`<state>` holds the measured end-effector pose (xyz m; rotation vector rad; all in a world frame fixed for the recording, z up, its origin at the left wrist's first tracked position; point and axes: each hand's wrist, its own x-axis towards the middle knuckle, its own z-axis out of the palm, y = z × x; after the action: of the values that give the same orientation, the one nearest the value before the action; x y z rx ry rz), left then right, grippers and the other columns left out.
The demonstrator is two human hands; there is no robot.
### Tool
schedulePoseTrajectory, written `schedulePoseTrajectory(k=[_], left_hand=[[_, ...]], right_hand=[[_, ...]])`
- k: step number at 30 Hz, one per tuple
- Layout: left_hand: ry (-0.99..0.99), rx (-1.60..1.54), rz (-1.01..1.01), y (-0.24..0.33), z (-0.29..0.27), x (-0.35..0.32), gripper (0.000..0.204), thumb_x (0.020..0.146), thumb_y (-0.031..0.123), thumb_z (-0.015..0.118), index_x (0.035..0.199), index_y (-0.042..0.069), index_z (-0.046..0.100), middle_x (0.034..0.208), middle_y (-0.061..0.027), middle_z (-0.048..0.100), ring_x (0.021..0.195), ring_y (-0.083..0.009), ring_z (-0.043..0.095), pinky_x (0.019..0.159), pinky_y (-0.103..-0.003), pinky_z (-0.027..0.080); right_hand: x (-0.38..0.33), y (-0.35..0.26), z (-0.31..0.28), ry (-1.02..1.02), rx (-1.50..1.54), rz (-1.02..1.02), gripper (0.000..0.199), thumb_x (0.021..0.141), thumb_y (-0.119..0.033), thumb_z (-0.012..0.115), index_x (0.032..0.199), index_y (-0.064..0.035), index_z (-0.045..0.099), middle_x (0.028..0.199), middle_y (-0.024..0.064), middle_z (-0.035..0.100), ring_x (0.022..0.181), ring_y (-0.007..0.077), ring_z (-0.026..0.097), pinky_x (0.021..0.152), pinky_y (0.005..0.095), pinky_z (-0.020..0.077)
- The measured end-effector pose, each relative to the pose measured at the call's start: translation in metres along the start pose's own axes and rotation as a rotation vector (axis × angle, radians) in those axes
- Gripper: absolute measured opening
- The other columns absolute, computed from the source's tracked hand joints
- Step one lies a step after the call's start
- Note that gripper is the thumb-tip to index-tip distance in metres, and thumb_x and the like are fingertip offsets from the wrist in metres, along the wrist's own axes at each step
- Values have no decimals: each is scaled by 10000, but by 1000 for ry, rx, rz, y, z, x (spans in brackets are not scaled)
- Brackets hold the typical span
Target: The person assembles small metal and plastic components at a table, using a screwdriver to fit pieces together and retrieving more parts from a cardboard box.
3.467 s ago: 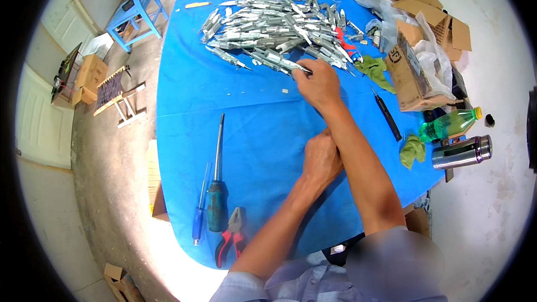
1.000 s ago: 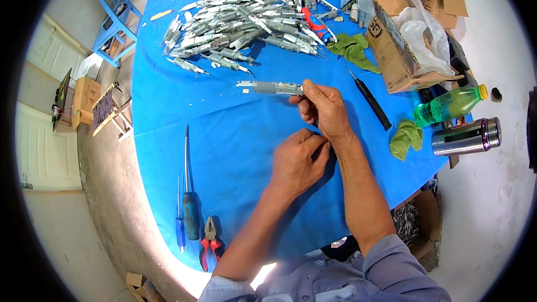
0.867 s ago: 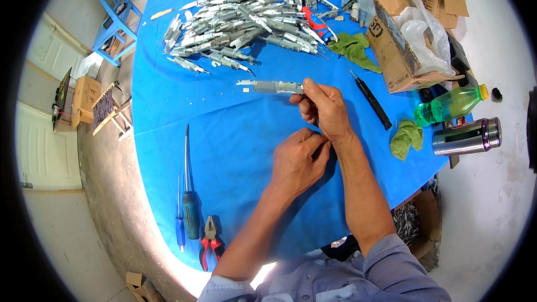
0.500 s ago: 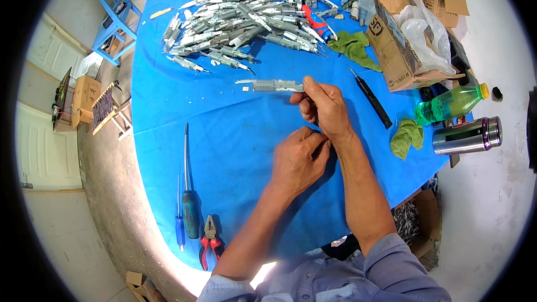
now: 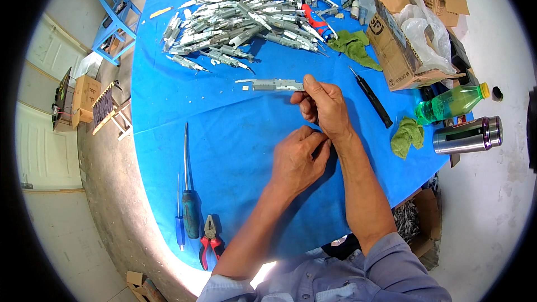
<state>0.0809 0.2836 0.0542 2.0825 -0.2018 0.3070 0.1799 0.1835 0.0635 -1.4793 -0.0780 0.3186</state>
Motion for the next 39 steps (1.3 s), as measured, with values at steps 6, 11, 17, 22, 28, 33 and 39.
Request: schedulePoseTrajectory(k=[6,11,17,22,28,33,39], left_hand=[[1,-2,-7,1,0,0,83,853,74,764,921,28,773,842,-143,703,757,-347,692,667,-434,538],[4,-6,-6,1,0,0,81,853,79,764,916,30,773,830,-141,696,747,-347,688,658,-438,534],[8,5,4,0,0,0,82,852,85,764,913,32,772,817,-139,688,737,-348,683,651,-442,529],[9,6,14,0,0,1,78,848,78,766,911,32,772,817,-140,689,738,-348,685,650,-440,531],[18,-7,12,-1,0,0,79,844,73,769,910,29,769,817,-141,687,732,-348,682,650,-441,533],[6,2,25,-1,2,0,80,852,80,765,917,32,770,824,-142,690,733,-347,681,652,-441,533],[4,10,35,1,0,-1,83,860,71,748,932,36,769,836,-136,691,730,-347,677,653,-431,537]], right_hand=[[0,-1,0,-4,4,24,580,1066,-487,549,823,12,717,588,5,554,507,84,459,477,261,332],[-1,-2,-1,-2,-2,34,583,1063,-488,549,822,15,717,586,10,554,509,88,461,480,265,335],[0,-2,0,0,-22,22,586,1065,-488,545,818,16,712,582,11,551,510,88,458,481,268,335],[-1,-3,0,-7,-10,20,579,1062,-485,551,824,17,711,584,4,544,511,81,443,485,262,335],[1,1,-3,-77,6,-4,504,1052,-438,593,896,20,737,658,-9,565,578,72,469,515,257,367],[0,4,-6,-100,7,-57,441,1054,-379,612,945,25,750,698,-6,590,626,74,503,544,248,391],[0,4,-2,-76,15,-188,384,1063,-335,612,977,12,753,720,-2,608,648,77,526,564,249,413]])
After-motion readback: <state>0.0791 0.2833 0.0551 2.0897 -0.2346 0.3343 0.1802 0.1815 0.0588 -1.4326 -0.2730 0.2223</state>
